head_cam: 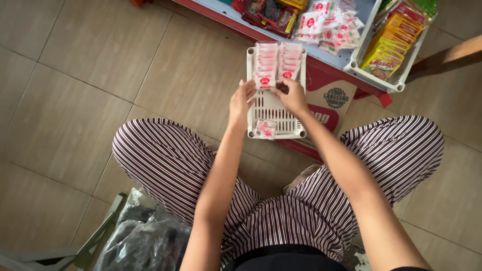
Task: The person sits on the floor and arranges small snack packets into white plastic baskets. They first organize yellow and green packets, then switch to arranging white packets with red logos into a separate basket.
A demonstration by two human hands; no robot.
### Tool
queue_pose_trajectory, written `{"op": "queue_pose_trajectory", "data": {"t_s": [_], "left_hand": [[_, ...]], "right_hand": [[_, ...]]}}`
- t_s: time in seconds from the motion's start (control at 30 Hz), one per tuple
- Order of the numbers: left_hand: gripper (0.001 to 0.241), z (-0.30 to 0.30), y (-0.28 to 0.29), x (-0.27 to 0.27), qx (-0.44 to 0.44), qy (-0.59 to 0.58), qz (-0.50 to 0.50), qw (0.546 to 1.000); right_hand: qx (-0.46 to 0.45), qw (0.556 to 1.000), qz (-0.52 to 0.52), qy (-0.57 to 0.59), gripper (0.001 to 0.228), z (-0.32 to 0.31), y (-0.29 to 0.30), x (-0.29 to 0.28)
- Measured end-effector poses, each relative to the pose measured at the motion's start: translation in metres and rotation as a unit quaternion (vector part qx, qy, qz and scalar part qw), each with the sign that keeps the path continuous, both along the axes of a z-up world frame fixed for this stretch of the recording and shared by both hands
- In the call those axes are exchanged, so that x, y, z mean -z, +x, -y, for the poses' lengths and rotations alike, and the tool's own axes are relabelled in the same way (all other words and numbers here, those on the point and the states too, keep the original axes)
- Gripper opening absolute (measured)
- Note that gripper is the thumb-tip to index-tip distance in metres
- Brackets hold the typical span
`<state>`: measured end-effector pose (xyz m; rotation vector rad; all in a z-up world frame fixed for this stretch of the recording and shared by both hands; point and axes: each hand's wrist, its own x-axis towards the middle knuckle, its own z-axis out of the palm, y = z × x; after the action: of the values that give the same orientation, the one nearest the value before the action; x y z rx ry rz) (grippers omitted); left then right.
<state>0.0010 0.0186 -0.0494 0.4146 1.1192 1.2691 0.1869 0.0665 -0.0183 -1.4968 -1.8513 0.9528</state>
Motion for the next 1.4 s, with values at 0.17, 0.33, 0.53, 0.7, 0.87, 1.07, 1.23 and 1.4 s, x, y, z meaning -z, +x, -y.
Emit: {"op": "queue_pose_trajectory", "data": {"t_s": [0.17, 0.33, 0.53, 0.7, 0.87, 1.07, 1.23, 1.4], "left_hand": [[0.066, -0.003, 0.012, 0.016, 0.001, -0.042, 0.008, 0.999], [0.057, -0.004, 0.025, 0.011, 0.02, -0.066, -0.034, 0.997], [0.058, 0.005, 0.027, -0.012, 0.028, -0.056, -0.036, 0.997], [0.062, 0.01, 0.023, -0.021, 0.024, -0.034, -0.049, 0.998], [0.07, 0.01, 0.016, -0.018, 0.014, -0.022, -0.007, 1.0], [0.073, 0.011, 0.0, -0.033, 0.008, -0.009, -0.006, 1.0], [0.064, 0.02, -0.013, -0.071, 0.017, 0.029, 0.002, 0.999], [0.051, 0.03, -0.017, -0.11, 0.057, 0.074, -0.017, 0.995]], "right_hand": [[0.038, 0.998, -0.038, 0.028, 0.021, 0.004, -0.006, 0.026], [0.034, 0.995, -0.086, 0.037, 0.023, 0.011, -0.013, 0.019], [0.074, 0.994, -0.078, 0.023, 0.027, 0.017, -0.022, 0.009], [0.091, 0.992, -0.085, 0.004, 0.034, 0.015, -0.023, 0.02], [0.083, 0.99, -0.111, -0.003, 0.04, 0.015, -0.02, 0.035], [0.058, 0.998, -0.026, -0.009, 0.04, 0.021, -0.01, 0.015], [-0.152, 0.987, -0.024, -0.048, 0.054, 0.037, 0.015, -0.03], [-0.34, 0.937, 0.078, 0.029, 0.071, 0.081, 0.012, -0.048]]}}
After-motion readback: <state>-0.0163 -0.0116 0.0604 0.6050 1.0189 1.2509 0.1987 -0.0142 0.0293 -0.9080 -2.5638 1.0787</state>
